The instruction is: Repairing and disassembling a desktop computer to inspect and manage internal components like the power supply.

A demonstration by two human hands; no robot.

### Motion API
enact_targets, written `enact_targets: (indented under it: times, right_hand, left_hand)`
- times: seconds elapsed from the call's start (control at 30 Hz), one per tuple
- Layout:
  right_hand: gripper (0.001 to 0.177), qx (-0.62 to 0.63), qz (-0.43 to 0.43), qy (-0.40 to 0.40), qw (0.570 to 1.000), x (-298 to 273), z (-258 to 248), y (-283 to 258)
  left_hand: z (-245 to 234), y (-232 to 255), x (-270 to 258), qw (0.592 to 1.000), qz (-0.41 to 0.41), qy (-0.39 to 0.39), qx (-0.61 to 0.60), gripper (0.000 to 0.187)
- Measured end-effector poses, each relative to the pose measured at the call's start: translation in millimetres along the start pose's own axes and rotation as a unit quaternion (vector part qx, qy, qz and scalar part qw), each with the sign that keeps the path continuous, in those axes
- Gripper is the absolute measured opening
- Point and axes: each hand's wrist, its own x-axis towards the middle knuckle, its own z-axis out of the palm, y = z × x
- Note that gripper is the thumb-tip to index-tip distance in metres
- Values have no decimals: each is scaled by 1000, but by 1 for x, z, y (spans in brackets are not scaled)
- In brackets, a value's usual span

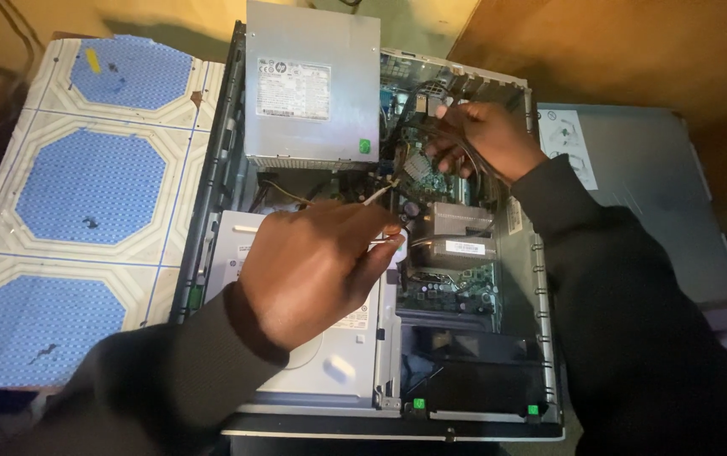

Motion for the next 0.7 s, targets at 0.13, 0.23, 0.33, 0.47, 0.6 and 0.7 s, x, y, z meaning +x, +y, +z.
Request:
enact_targets:
  times: [0.13, 0.23, 0.33, 0.47, 0.6, 0.7]
  right_hand:
    - [36, 17, -9, -17, 1000, -5, 1, -3]
    - [29, -7, 10, 21, 1000, -9, 4, -6]
    - [25, 60, -136, 104, 984, -10, -2, -6]
    - [20, 114, -243, 276, 923, -12, -10, -6]
    - [20, -45, -365, 378, 850, -50, -12, -22]
    - [18, -127, -430, 169, 878, -113, 26, -82]
  left_hand:
    - [3, -4, -2, 1000, 9, 6, -22, 12]
    - [2, -2, -3, 998, 36, 55, -21, 12]
    - [-4, 5, 2, 997, -6, 81, -4, 12]
    - [-7, 10, 1, 986, -25, 145, -77, 11]
    - [-11, 10, -1, 977, 50, 163, -125, 18]
    - [-23, 25, 2, 982, 58, 152, -93, 31]
